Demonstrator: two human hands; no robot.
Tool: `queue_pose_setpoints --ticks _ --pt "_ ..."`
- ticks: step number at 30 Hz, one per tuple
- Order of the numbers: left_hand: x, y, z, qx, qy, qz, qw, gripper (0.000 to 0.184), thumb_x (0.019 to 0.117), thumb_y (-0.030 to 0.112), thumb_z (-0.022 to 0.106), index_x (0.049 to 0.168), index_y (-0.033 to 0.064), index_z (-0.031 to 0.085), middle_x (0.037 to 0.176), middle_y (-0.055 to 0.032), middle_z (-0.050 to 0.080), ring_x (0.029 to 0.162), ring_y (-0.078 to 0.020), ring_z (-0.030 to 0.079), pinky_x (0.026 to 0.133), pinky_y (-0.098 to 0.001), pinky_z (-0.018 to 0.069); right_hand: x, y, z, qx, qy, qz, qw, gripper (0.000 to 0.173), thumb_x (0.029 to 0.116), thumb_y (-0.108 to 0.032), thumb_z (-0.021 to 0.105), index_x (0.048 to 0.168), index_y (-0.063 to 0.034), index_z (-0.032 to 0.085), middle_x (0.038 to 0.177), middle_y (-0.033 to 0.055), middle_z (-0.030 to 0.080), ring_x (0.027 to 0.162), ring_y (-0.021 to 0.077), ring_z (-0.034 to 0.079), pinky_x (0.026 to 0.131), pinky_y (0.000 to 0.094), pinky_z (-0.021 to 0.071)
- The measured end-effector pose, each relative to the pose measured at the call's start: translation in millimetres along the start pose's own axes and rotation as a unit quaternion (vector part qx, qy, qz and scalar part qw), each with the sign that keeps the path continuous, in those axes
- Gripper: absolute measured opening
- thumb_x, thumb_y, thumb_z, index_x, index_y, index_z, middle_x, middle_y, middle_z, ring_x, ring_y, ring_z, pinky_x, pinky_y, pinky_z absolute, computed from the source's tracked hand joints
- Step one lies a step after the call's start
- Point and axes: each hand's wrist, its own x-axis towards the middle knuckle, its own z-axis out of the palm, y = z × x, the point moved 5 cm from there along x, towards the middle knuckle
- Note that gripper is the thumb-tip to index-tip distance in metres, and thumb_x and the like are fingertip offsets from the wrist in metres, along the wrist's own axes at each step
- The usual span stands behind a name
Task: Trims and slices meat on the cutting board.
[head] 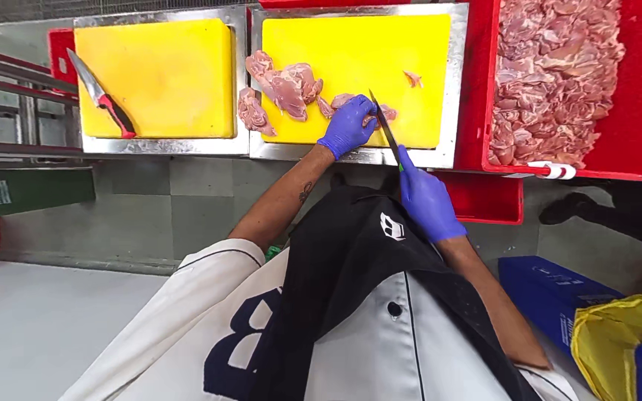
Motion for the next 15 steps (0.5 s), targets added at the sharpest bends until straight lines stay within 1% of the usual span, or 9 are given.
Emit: queue_pose_setpoints --ticks 3,5,7,8,10,12,13,15 --pt "5.3 -0.9 3.3 0.01 -0.019 0.004 1.0 0.026 0.0941 0.026 0.064 0.108 0.0055 0.073 0.117 -0.014 0.069 0.112 -0.0288 0.067 0.098 -0.0441 0.0543 60.1 -16.9 6.7 0.054 0.038 -0.013 0.998 0.056 0.1091 -0.022 0.039 0.164 -0.028 0.026 0.088 0.0173 0.071 0.077 0.0386 0.07 0.066 0.0588 0.0553" --pt "6.4 1.9 3.1 0.019 -0.037 0.013 0.999 0.031 0.0902 0.03 0.068 0.108 0.0058 0.073 0.119 -0.0138 0.069 0.115 -0.0292 0.066 0.1 -0.0445 0.0534 75.9 -21.4 4.8 0.065 0.054 -0.015 0.996 0.056 0.1092 -0.022 0.041 0.163 -0.0281 0.027 0.088 0.0178 0.071 0.075 0.0389 0.07 0.063 0.0591 0.0556" --pt "8.3 1.6 2.2 0.033 -0.064 0.01 0.997 0.03 0.0905 0.031 0.069 0.106 0.0058 0.07 0.117 -0.0133 0.067 0.113 -0.0289 0.065 0.098 -0.045 0.0542 61.1 -14.0 9.3 0.062 0.039 -0.013 0.997 0.057 0.1093 -0.024 0.039 0.164 -0.0298 0.025 0.089 0.0168 0.071 0.078 0.0382 0.07 0.068 0.0589 0.0558" --pt "11.0 0.9 0.4 0.036 -0.074 0.001 0.997 0.027 0.0917 0.029 0.069 0.105 0.0049 0.069 0.115 -0.0137 0.068 0.11 -0.0294 0.067 0.096 -0.0467 0.0554 43.2 -6.2 11.8 0.06 0.024 -0.008 0.998 0.056 0.1096 -0.026 0.037 0.164 -0.0314 0.025 0.091 0.0159 0.071 0.081 0.0374 0.07 0.071 0.0587 0.0558" --pt "23.1 -1.1 -8.0 0.044 -0.082 -0.024 0.995 0.024 0.0929 0.024 0.067 0.104 0.0029 0.068 0.107 -0.0153 0.068 0.103 -0.0314 0.068 0.091 -0.0497 0.0562 6.4 12.2 13.9 0.056 0.003 -0.006 0.998 0.054 0.1096 -0.03 0.033 0.163 -0.0319 0.028 0.096 0.0151 0.073 0.086 0.0358 0.071 0.076 0.0576 0.0559" --pt "34.8 -2.8 -15.4 0.05 -0.085 -0.063 0.993 0.022 0.092 0.019 0.065 0.107 0.003 0.065 0.101 -0.0153 0.069 0.098 -0.0327 0.069 0.086 -0.0523 0.0568 -18.4 28.0 13.3 0.067 -0.011 -0.014 0.998 0.053 0.109 -0.03 0.033 0.162 -0.0282 0.033 0.097 0.0149 0.073 0.083 0.0339 0.071 0.075 0.0561 0.056" --pt "39.2 -4.2 -18.8 0.04 -0.085 -0.089 0.992 0.024 0.091 0.017 0.066 0.11 0.0029 0.065 0.101 -0.0156 0.07 0.097 -0.033 0.07 0.085 -0.0532 0.057 -25.0 33.3 10.9 0.086 -0.024 -0.012 0.996 0.053 0.109 -0.03 0.033 0.162 -0.0285 0.033 0.095 0.0139 0.073 0.08 0.0315 0.07 0.074 0.0542 0.0557" --pt "52.8 -8.9 -27.8 -0.001 -0.071 -0.138 0.988 0.03 0.0895 0.015 0.068 0.118 0.0039 0.065 0.104 -0.0144 0.072 0.096 -0.0306 0.072 0.087 -0.0524 0.0581 -29.1 43.0 -2.3 0.153 -0.03 -0.007 0.988 0.05 0.11 -0.033 0.035 0.16 -0.0303 0.037 0.091 0.0087 0.071 0.075 0.0226 0.067 0.072 0.0474 0.0561"
